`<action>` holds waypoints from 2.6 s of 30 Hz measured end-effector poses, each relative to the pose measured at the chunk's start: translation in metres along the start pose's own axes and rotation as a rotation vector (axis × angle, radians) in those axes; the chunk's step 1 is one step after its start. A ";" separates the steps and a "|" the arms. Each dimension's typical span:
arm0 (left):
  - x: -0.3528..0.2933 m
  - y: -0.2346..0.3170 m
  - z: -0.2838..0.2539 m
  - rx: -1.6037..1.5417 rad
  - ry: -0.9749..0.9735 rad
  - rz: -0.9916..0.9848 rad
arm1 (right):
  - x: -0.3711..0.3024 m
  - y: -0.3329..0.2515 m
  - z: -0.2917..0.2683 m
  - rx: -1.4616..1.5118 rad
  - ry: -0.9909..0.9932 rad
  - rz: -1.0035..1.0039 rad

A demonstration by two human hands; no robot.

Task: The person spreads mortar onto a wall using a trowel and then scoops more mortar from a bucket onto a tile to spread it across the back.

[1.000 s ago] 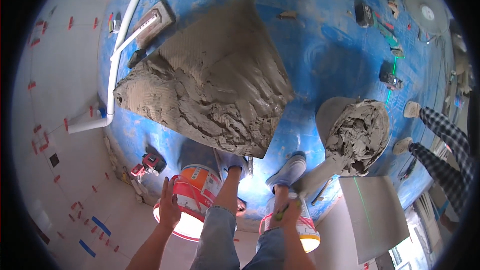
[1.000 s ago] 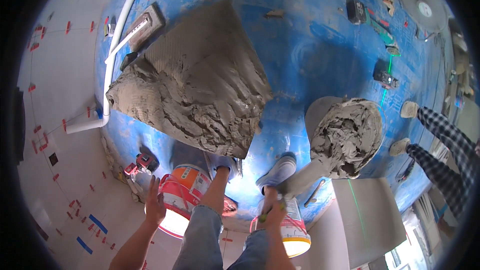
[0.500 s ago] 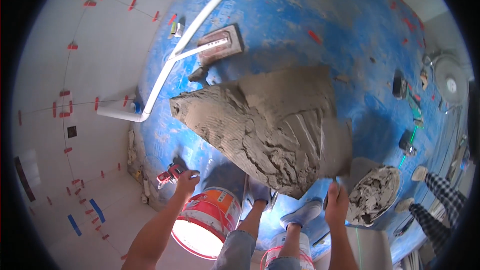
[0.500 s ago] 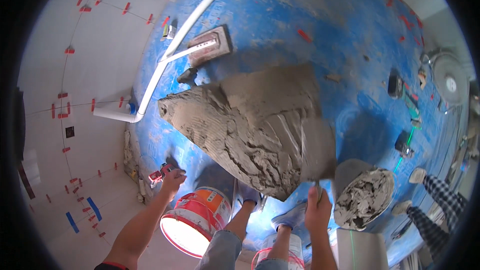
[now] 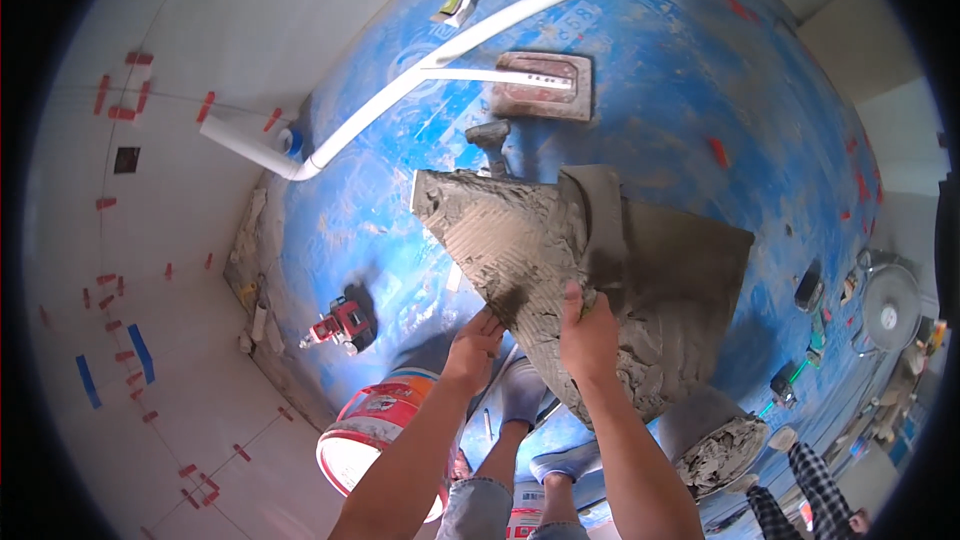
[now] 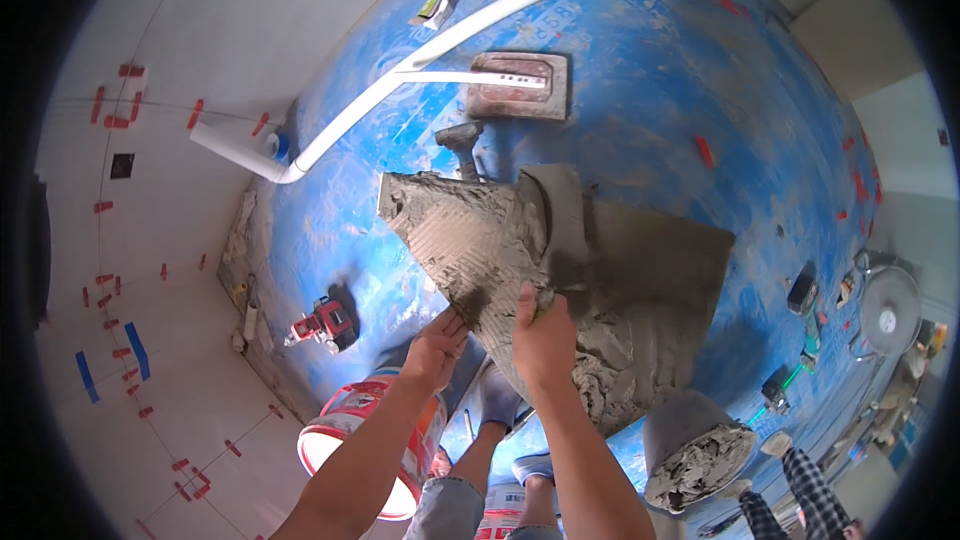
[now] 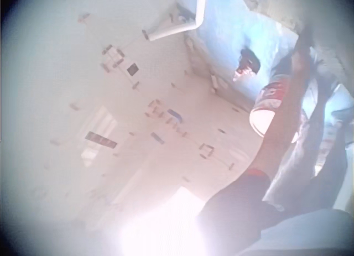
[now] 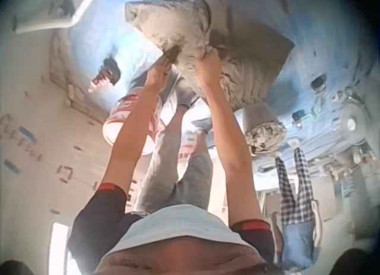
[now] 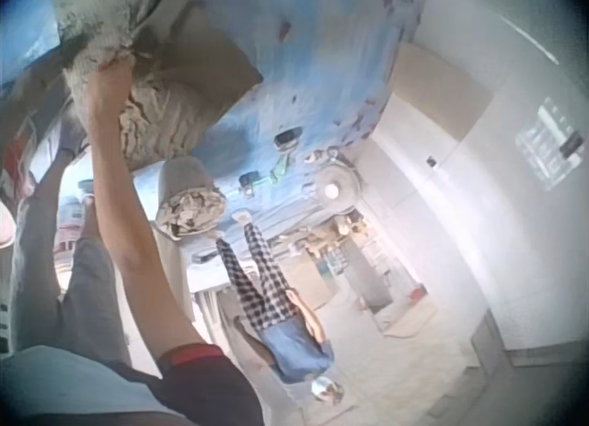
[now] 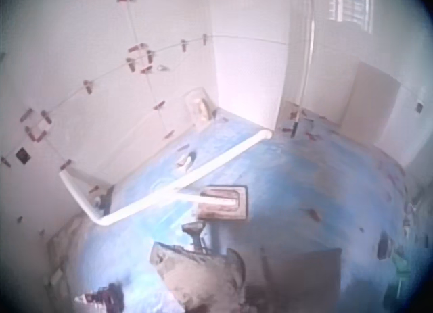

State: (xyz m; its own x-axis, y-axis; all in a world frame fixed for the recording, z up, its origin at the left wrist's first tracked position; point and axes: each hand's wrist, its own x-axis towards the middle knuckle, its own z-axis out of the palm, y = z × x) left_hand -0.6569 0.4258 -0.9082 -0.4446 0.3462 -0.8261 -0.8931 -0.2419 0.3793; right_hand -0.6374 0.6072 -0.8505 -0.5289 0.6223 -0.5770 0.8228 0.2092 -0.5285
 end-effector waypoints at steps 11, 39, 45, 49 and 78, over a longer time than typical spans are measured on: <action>-0.001 -0.003 -0.024 -0.164 -0.213 0.041 | -0.021 -0.011 0.016 0.146 -0.561 0.052; -0.188 -0.093 -0.008 0.466 0.072 -0.288 | -0.320 0.450 -0.215 -0.168 0.306 0.521; -0.256 -0.062 0.008 0.553 0.116 -0.240 | -0.331 0.371 -0.268 -0.039 0.448 0.376; -0.254 -0.062 -0.007 0.482 0.116 -0.238 | -0.267 0.340 -0.324 -0.425 0.280 0.242; -0.261 0.033 -0.094 0.250 0.210 -0.233 | 0.079 -0.087 -0.109 -1.087 -0.282 -0.467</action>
State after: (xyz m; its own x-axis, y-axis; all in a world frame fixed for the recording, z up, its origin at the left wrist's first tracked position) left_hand -0.5639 0.2419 -0.7193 -0.2277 0.1665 -0.9594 -0.9690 0.0583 0.2401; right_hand -0.7279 0.7206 -0.7826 -0.7366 0.1607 -0.6570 0.2146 0.9767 -0.0017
